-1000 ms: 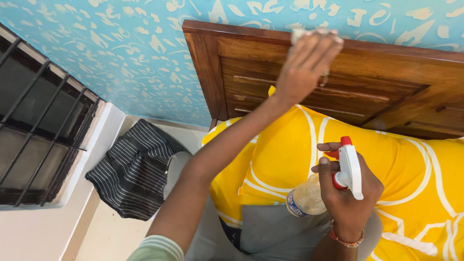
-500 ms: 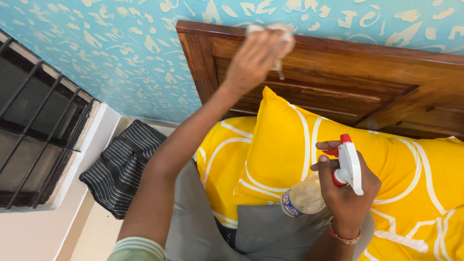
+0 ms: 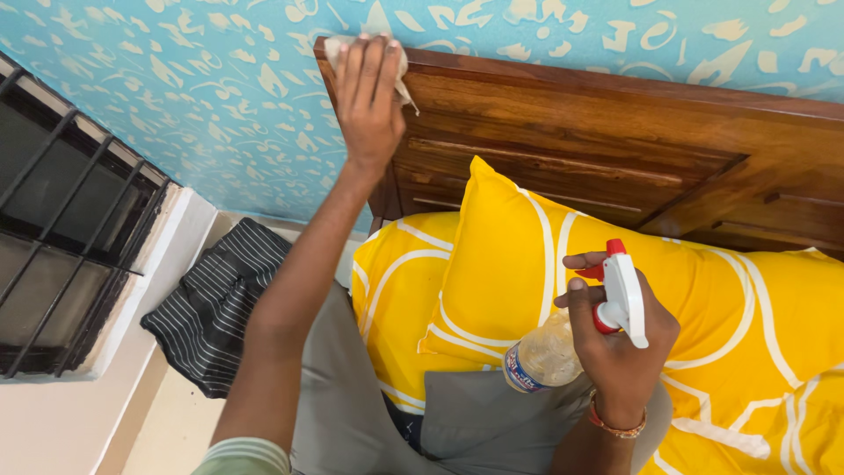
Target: The person sits on a bed and wipes a wooden headboard with a cloth while holding a spray bottle. They repeatedly spray the surface and wipe it down in a continuous motion.
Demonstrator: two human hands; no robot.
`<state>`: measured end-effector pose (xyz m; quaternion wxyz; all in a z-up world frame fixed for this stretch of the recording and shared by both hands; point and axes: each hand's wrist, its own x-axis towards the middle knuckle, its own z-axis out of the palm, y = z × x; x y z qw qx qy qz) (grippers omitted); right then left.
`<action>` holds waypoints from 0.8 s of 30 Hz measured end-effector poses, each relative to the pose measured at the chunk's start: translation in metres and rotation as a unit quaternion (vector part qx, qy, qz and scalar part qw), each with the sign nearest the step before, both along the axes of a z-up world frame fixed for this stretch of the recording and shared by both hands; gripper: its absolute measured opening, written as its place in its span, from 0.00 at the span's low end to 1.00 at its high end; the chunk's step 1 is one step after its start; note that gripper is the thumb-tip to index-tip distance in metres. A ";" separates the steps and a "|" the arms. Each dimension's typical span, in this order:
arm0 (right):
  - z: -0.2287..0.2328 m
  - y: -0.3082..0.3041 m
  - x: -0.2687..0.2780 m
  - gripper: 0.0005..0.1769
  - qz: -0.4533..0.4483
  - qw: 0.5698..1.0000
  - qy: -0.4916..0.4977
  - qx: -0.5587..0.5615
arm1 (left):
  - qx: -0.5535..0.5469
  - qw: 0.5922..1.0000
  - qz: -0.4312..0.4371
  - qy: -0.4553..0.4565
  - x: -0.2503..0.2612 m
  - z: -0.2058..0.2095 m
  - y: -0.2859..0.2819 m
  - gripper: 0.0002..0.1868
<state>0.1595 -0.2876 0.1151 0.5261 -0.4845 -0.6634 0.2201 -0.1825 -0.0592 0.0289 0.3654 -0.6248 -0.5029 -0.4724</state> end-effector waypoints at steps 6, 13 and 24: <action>0.001 0.002 0.000 0.12 0.001 1.000 -0.009 -0.003 | 0.025 0.999 -0.034 0.005 0.065 -0.027 0.032 0.24; -0.001 0.003 -0.003 0.13 0.005 1.000 -0.014 -0.016 | 0.012 0.988 -0.130 0.080 0.179 -0.018 0.038 0.25; -0.006 0.006 -0.001 0.17 0.008 0.999 0.019 -0.033 | 0.011 0.938 -0.182 0.294 0.139 -0.002 0.032 0.25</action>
